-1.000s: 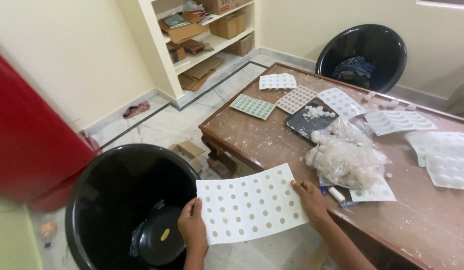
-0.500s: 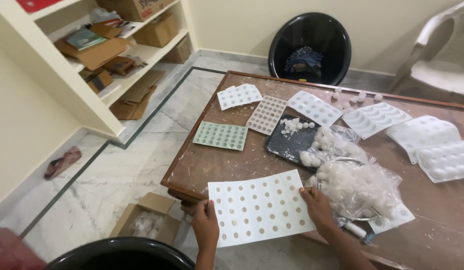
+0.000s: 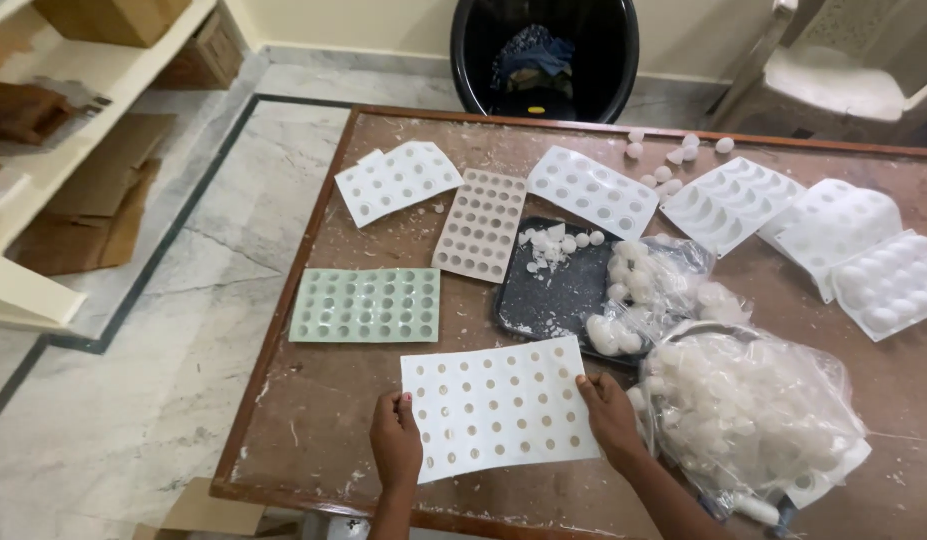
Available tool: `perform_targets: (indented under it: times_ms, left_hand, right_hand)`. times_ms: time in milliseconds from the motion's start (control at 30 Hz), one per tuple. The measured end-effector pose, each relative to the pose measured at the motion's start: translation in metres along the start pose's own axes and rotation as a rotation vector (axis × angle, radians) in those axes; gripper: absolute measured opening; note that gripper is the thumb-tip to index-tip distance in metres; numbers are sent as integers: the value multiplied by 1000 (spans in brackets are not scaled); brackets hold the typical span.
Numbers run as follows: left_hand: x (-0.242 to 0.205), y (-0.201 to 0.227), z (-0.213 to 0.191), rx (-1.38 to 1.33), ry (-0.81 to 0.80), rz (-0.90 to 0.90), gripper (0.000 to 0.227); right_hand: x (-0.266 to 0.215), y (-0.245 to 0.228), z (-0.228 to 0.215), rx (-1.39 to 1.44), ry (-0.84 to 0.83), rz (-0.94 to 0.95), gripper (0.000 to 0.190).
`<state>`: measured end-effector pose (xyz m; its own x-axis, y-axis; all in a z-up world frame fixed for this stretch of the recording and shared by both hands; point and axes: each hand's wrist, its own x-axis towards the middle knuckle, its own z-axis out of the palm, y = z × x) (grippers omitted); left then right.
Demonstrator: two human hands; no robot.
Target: The person picks up white plastic half-sphere molds one at a time from the kitchen counter and carries them through the house to a wooden table, placing each mold onto the table with other molds and bags of white spheres. The person briefly rubs their hands together between trips.
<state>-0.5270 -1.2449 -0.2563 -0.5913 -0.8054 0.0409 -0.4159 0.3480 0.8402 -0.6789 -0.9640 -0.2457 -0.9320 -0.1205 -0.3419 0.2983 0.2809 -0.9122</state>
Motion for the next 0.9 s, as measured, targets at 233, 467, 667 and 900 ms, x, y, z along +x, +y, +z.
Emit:
perform_targets:
  times_ms: [233,467,667,900]
  left_hand:
    - [36,-51,59,-37,-32,-29,21]
    - [55,-55,67,188,-109,-81,23]
    - [70,-106,89,213,-214,-328,31]
    - [-14,-29,-32,207,-416,-489,39]
  right_hand:
    - [56,64,17,-27,29,36,30]
    - [74,82,22,71,28,112,30]
    - [74,75,13,-153,-8,235,34]
    - [22,47,-19,-307,157,227,28]
